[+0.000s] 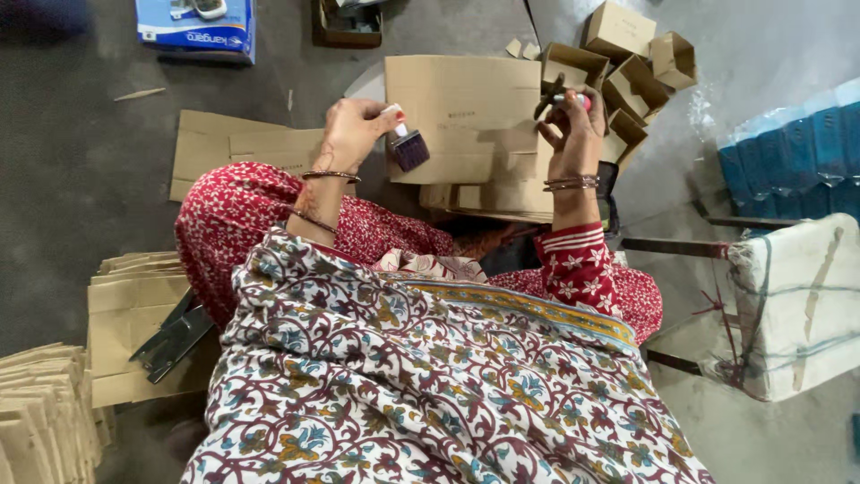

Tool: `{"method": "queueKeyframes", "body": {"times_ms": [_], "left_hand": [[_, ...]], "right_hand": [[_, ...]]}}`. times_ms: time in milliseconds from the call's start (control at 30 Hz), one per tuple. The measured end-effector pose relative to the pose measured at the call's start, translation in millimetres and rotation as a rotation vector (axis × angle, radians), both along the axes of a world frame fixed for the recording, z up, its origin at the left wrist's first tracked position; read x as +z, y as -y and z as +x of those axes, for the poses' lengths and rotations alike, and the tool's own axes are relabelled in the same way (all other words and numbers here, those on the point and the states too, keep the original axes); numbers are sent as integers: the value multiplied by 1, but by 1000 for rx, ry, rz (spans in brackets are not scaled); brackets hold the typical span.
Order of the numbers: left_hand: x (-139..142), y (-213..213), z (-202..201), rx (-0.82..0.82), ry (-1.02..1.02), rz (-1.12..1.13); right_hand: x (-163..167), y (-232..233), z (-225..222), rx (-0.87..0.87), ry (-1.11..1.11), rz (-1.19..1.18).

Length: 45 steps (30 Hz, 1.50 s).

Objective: The person sits on the floor and repeatedly stamps a batch number onto small cardboard boxes using a rubber stamp and ink pad. The person picks up each box, applies the stamp, and places it aside.

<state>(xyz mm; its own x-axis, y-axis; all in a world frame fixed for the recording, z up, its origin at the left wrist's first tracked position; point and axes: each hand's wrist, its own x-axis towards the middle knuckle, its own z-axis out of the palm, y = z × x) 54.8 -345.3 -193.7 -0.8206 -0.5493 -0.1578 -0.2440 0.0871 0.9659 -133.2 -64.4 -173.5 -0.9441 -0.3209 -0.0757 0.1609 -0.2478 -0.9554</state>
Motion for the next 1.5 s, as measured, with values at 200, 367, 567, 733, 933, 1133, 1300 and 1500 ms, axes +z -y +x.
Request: {"method": "queueKeyframes", "body": {"times_ms": [200, 367, 567, 733, 933, 1133, 1300, 1500], "left_hand": [[1, -53, -32, -179, -2, 35], [6, -91, -47, -325, -33, 23], [5, -101, -40, -397, -4, 58], [2, -98, -35, -405, -74, 209], [-2, -86, -34, -338, -8, 858], [-7, -79, -33, -250, -139, 1127], [-7, -78, -31, -256, -41, 1011], [-4, -75, -33, -270, -27, 1044]], "right_hand": [[1, -82, -16, -121, 25, 16], [5, -123, -28, -218, 47, 21], [14, -148, -23, -196, 20, 21], [23, -148, -21, -143, 11, 44], [22, -147, -27, -88, 86, 68], [15, -155, -34, -41, 337, -124], [11, -159, -36, -42, 385, -290], [9, -161, -32, -38, 380, -582]]}}
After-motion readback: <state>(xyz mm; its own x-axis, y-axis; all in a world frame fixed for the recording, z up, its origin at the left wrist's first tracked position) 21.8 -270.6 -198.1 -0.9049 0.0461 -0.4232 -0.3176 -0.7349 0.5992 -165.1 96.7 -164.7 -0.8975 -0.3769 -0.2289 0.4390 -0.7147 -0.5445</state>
